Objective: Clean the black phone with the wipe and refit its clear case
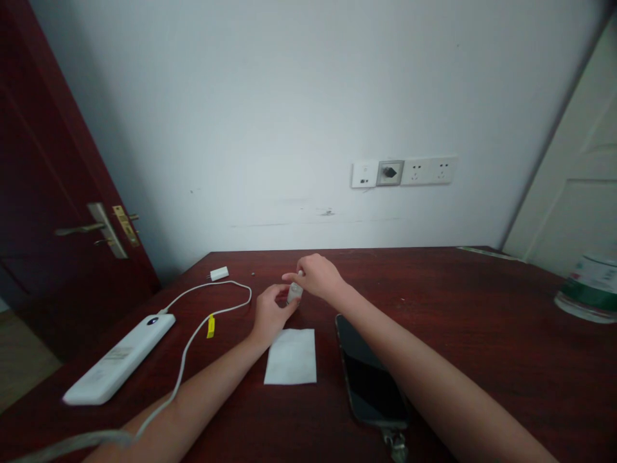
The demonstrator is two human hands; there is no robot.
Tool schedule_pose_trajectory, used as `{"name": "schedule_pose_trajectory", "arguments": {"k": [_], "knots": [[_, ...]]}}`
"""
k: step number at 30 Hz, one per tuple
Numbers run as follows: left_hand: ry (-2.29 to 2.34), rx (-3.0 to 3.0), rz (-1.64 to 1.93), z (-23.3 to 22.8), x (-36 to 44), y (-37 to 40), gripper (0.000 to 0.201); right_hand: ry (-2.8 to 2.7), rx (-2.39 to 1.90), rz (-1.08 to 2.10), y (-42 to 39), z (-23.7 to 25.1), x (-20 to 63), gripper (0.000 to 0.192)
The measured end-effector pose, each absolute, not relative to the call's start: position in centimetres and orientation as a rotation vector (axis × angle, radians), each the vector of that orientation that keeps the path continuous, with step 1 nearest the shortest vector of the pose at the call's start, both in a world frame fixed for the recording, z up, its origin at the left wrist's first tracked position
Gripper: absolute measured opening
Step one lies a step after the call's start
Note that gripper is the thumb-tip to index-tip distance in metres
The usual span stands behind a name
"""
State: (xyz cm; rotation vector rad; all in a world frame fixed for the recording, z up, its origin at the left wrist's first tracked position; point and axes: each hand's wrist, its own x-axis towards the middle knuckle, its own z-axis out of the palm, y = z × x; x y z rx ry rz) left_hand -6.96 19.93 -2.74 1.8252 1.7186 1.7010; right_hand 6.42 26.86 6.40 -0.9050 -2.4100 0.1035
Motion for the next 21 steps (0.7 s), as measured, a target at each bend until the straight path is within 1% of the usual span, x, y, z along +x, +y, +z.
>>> {"name": "schedule_pose_trajectory", "arguments": {"k": [2, 5, 6, 10, 15, 17, 21], "knots": [[1.742, 1.848, 1.691, -2.57, -6.89, 19.88, 0.024, -2.445, -0.870, 0.092, 26.83, 6.47, 6.43, 0.027], [1.759, 1.833, 1.694, -2.44, -6.91, 19.89, 0.024, -2.463, -0.824, 0.120, 27.12, 6.55, 6.56, 0.009], [1.757, 1.819, 1.697, -2.45, -6.95, 19.91, 0.024, -2.468, -0.811, 0.131, 27.24, 6.57, 6.62, 0.006], [1.741, 1.792, 1.699, -2.57, -7.08, 20.01, 0.025, -2.456, -0.787, 0.170, 27.48, 6.60, 6.76, 0.031], [1.765, 1.811, 1.697, -2.64, -7.02, 20.10, 0.024, -2.377, -0.955, 0.120, 27.29, 6.45, 6.67, 0.041], [1.761, 1.811, 1.695, -2.62, -6.98, 20.11, 0.023, -2.401, -0.937, 0.110, 27.32, 6.42, 6.66, 0.037], [1.736, 1.802, 1.692, -2.58, -6.92, 20.10, 0.023, -2.446, -0.823, 0.165, 27.46, 6.74, 6.76, 0.011]]}}
